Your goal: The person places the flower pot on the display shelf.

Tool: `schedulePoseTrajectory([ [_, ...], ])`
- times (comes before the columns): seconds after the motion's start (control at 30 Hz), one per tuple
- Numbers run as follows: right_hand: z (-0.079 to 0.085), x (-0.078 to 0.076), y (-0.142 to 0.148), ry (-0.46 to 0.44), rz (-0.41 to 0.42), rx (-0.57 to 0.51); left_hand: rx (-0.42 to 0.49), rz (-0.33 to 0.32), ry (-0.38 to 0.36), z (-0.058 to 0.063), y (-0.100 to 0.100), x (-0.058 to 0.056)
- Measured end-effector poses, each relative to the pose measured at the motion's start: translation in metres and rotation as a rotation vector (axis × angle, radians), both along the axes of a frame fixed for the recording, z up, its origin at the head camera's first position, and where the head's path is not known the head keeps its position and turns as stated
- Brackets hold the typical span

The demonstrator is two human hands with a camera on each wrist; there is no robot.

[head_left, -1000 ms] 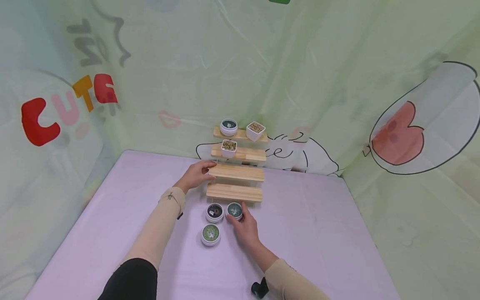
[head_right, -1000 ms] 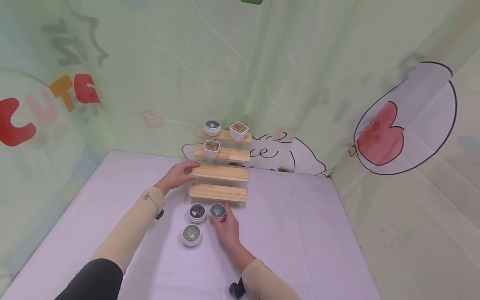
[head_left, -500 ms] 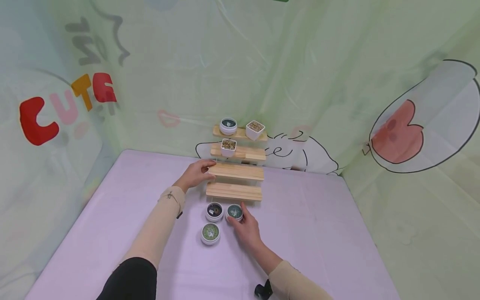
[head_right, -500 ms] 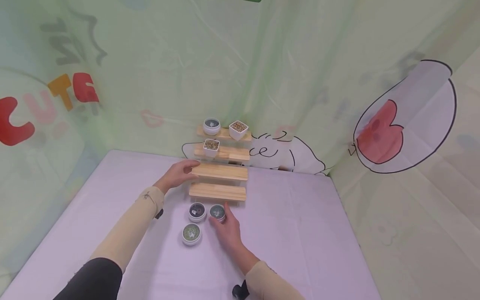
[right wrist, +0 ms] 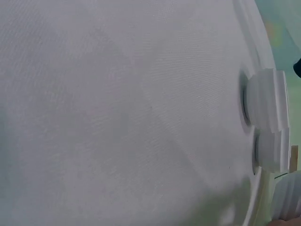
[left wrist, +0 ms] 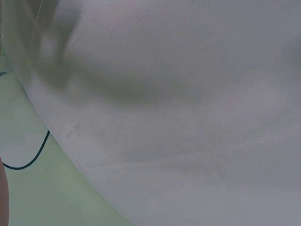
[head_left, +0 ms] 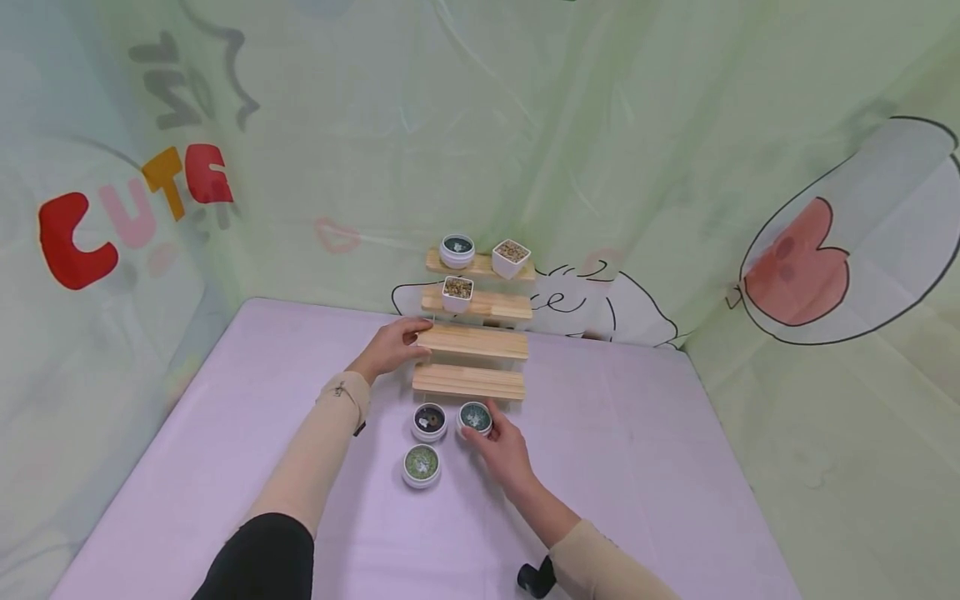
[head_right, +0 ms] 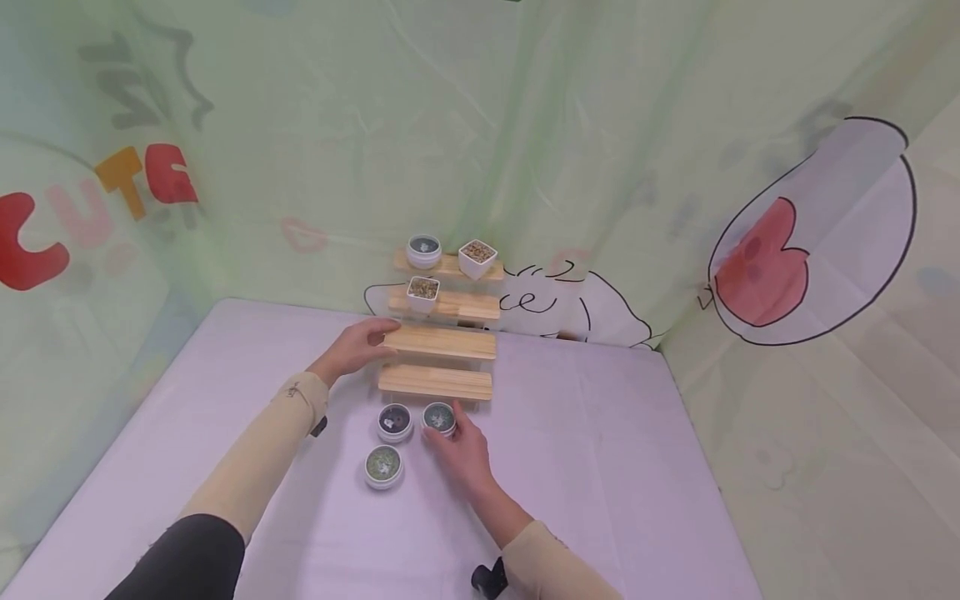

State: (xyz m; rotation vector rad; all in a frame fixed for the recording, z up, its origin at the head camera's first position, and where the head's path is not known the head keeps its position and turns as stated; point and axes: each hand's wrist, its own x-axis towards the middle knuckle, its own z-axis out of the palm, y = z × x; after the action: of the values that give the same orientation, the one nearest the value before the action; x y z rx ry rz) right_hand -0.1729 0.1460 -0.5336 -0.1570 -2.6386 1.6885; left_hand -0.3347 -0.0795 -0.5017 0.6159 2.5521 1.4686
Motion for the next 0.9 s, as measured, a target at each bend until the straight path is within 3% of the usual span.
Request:
schedulePoseTrajectory([
  [0.3,0.013,0.002,-0.001,-0.031,0.005,-0.014,-0.003,-0.002,0.018,-0.001,0.000,0.000],
  [0.47,0.020,-0.001,0.001,0.006,0.031,-0.029,0.011,0.003,0.007,-0.002,0.000,0.000],
  [0.9,0.050,-0.032,0.009,0.047,-0.019,-0.009,0.023,-0.004,0.000,-0.002,0.000,-0.002],
])
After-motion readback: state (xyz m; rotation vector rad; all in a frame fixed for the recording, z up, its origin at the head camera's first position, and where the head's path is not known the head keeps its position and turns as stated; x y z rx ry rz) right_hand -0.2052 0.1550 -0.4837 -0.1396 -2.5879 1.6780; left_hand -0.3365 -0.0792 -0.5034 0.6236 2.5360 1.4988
